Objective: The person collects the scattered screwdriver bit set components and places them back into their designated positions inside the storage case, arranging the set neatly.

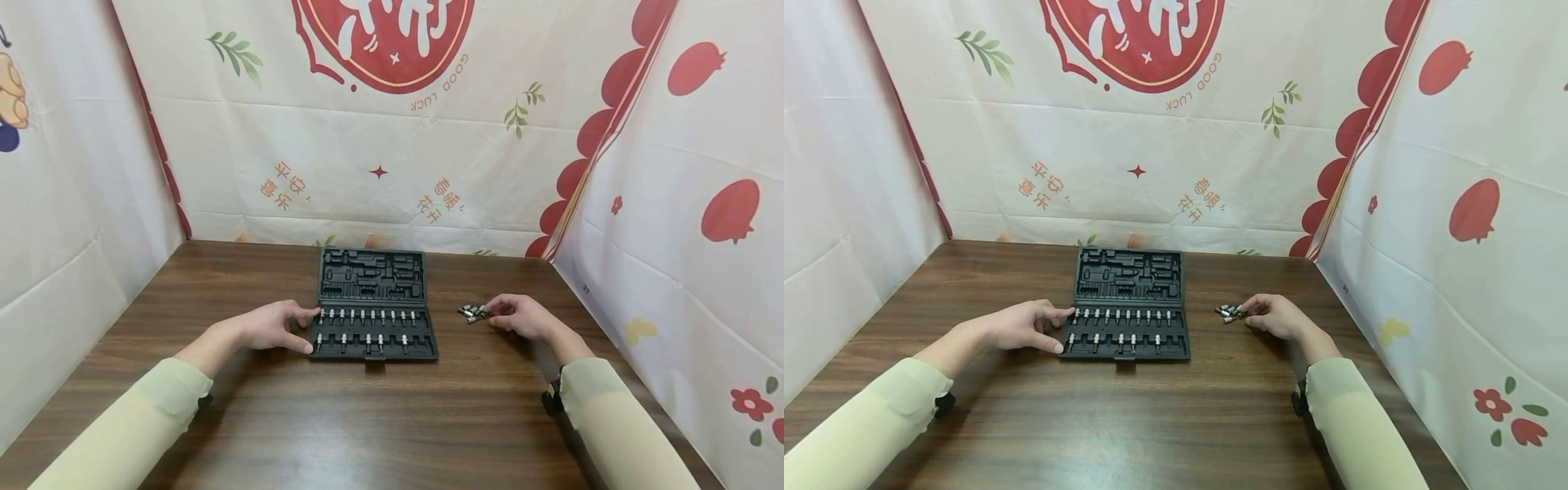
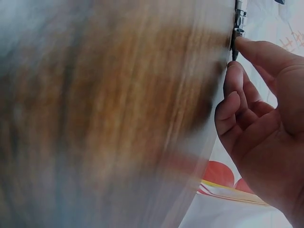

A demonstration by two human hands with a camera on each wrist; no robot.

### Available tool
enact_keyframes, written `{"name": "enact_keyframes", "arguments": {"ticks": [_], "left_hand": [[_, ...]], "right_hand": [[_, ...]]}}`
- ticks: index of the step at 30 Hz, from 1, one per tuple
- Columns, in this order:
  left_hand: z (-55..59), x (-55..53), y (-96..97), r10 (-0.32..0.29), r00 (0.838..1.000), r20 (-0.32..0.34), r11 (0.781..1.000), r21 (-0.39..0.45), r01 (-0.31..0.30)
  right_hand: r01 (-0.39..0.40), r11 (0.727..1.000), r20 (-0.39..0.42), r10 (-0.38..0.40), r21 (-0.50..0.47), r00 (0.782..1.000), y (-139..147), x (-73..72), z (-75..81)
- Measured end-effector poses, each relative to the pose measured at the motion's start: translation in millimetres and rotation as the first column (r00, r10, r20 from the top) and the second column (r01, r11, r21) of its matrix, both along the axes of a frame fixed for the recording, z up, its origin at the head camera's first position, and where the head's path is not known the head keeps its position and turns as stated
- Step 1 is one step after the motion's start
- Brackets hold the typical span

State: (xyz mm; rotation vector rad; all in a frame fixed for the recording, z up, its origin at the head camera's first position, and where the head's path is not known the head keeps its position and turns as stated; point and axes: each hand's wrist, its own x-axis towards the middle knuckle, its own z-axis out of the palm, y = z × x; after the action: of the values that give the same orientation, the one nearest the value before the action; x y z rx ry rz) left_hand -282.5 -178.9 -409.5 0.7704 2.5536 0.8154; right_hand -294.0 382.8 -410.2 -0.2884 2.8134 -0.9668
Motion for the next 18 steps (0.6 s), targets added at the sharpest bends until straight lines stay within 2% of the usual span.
{"name": "enact_keyframes", "arguments": {"ticks": [5,10,18], "left_hand": [[-0.1,-0.5,0.2,0.0,1.0,-0.003,1.0,-0.005,0.0],[-0.7,-0.7,0.2,0.001,1.0,-0.003,1.0,-0.003,-0.001],[-0.3,0.0,-0.1,-0.007,1.0,0.001,1.0,0.005,0.007]], "right_hand": [[0.002,1.0,-0.016,-0.002,0.008,1.0,-0.5,1.3,0.3],[0.013,0.998,-0.038,-0.011,0.057,0.999,1.0,2.7,0.8],[0.039,0.993,-0.024,-0.037,0.112,0.999,5.3,4.5,1.6]]}}
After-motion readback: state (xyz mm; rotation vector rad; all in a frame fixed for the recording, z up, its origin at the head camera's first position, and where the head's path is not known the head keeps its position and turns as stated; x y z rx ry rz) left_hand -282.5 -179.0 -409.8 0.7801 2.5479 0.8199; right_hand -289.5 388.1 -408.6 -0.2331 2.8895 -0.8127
